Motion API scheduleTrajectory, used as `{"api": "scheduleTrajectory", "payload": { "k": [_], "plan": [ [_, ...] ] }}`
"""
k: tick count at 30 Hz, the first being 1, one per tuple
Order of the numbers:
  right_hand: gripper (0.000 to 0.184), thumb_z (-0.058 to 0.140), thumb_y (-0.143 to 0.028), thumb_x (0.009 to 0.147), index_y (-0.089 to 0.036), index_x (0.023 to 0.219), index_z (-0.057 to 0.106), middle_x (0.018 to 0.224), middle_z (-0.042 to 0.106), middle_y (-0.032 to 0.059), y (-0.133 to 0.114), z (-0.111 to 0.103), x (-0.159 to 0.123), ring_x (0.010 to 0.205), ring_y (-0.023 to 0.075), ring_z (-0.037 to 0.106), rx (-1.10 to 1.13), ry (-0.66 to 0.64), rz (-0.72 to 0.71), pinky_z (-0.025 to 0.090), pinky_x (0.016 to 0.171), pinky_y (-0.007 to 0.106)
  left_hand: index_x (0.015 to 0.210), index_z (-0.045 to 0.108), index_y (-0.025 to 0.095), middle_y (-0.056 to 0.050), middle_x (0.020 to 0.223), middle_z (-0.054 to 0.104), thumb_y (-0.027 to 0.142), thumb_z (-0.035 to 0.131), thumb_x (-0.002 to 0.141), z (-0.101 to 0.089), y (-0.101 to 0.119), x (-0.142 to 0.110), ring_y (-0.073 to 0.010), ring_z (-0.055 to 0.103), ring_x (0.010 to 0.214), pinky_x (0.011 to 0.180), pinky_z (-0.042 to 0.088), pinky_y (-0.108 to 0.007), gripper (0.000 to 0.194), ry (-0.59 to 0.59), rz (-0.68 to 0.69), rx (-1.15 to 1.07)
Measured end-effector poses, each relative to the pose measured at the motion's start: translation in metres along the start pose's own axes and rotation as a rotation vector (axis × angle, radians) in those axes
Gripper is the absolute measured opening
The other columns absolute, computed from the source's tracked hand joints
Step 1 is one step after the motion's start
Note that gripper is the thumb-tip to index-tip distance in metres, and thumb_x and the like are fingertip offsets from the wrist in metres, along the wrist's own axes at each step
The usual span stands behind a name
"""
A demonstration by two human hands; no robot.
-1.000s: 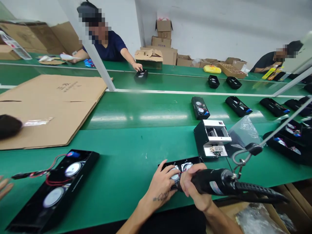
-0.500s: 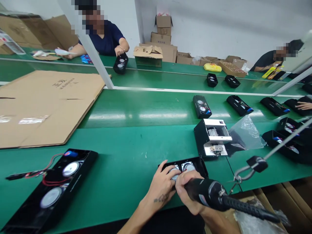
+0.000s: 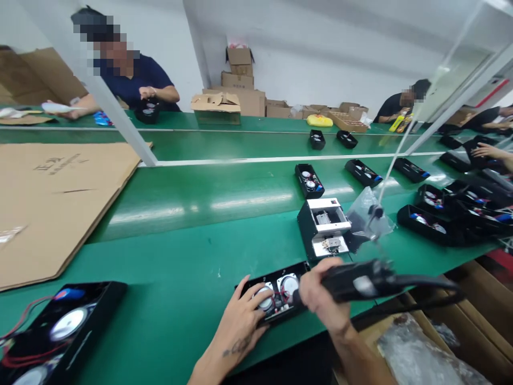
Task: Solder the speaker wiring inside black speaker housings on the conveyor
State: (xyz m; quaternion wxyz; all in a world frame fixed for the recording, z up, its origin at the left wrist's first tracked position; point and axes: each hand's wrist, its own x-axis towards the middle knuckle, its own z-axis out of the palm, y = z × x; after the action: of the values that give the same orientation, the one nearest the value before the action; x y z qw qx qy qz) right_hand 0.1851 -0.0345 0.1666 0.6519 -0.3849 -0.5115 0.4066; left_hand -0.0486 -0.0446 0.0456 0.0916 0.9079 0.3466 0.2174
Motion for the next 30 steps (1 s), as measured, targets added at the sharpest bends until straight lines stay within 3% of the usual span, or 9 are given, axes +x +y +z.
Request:
{"api": "scheduleTrajectory", "payload": {
  "k": [2, 4, 7, 12, 18, 23, 30],
  "plan": [
    [0.025, 0.073, -0.031, 0.099, -0.030, 0.115, 0.054, 0.054, 0.049, -0.0134, -0.005, -0.027, 0.028, 0.042, 0.0138, 0.047, 0.078, 0.215, -0.118, 0.044, 0.048, 0.027, 0.088, 0.079, 0.028, 0.002, 0.136, 0.076, 0.041, 0.088, 0.086, -0.015, -0.002, -0.006, -0.0265, 0.064, 0.132, 0.140, 0.007, -0.052, 0.015, -0.006, 0.024, 0.027],
    [0.033, 0.082, -0.028, 0.093, -0.025, 0.114, 0.056, 0.057, 0.054, -0.0125, -0.004, -0.054, 0.057, 0.045, 0.0124, 0.050, -0.037, 0.428, -0.216, 0.047, 0.055, 0.028, 0.091, 0.077, 0.028, 0.001, 0.141, 0.074, 0.037, 0.084, 0.090, -0.029, -0.002, -0.010, -0.0262, 0.063, 0.136, 0.140, 0.014, -0.050, 0.011, 0.024, 0.057, 0.054],
    [0.034, 0.084, -0.032, 0.090, -0.022, 0.107, 0.057, 0.058, 0.060, -0.0099, 0.006, -0.083, 0.087, 0.046, 0.0125, 0.053, -0.208, 0.518, -0.227, 0.048, 0.056, 0.029, 0.102, 0.078, 0.028, -0.002, 0.135, 0.077, 0.038, 0.079, 0.097, -0.041, 0.002, -0.010, -0.0259, 0.064, 0.137, 0.136, 0.030, -0.050, 0.012, 0.123, 0.110, 0.065],
    [0.036, 0.085, -0.040, 0.086, -0.022, 0.096, 0.056, 0.055, 0.057, -0.0097, 0.027, -0.092, 0.100, 0.042, 0.0126, 0.051, -0.225, 0.449, -0.157, 0.045, 0.048, 0.028, 0.111, 0.076, 0.026, -0.003, 0.117, 0.081, 0.037, 0.071, 0.104, -0.035, 0.015, 0.007, -0.0253, 0.072, 0.124, 0.125, 0.048, -0.051, 0.014, 0.163, 0.089, 0.012],
    [0.035, 0.090, -0.037, 0.079, -0.019, 0.092, 0.063, 0.058, 0.058, -0.0063, 0.031, -0.093, 0.091, 0.043, 0.0121, 0.051, -0.262, 0.256, 0.017, 0.043, 0.045, 0.026, 0.109, 0.074, 0.028, 0.003, 0.104, 0.082, 0.038, 0.068, 0.106, -0.023, 0.026, 0.027, -0.0235, 0.074, 0.119, 0.130, 0.041, -0.050, 0.012, 0.142, 0.047, -0.057],
    [0.030, 0.085, -0.034, 0.089, -0.022, 0.103, 0.062, 0.058, 0.053, -0.0089, 0.016, -0.088, 0.051, 0.041, 0.0109, 0.048, -0.154, 0.144, 0.094, 0.040, 0.042, 0.024, 0.106, 0.073, 0.028, 0.005, 0.097, 0.083, 0.040, 0.074, 0.101, -0.015, 0.030, 0.026, -0.0251, 0.074, 0.117, 0.134, 0.031, -0.051, 0.013, 0.086, -0.012, -0.050],
    [0.017, 0.065, -0.024, 0.107, -0.031, 0.120, 0.056, 0.062, 0.046, -0.0099, -0.006, -0.048, -0.011, 0.046, 0.0096, 0.042, 0.230, 0.008, -0.078, 0.040, 0.047, 0.022, 0.097, 0.072, 0.027, 0.008, 0.086, 0.082, 0.033, 0.074, 0.100, -0.006, 0.035, 0.024, -0.0199, 0.075, 0.102, 0.138, 0.021, -0.047, 0.006, 0.133, -0.062, -0.097]
  ]
}}
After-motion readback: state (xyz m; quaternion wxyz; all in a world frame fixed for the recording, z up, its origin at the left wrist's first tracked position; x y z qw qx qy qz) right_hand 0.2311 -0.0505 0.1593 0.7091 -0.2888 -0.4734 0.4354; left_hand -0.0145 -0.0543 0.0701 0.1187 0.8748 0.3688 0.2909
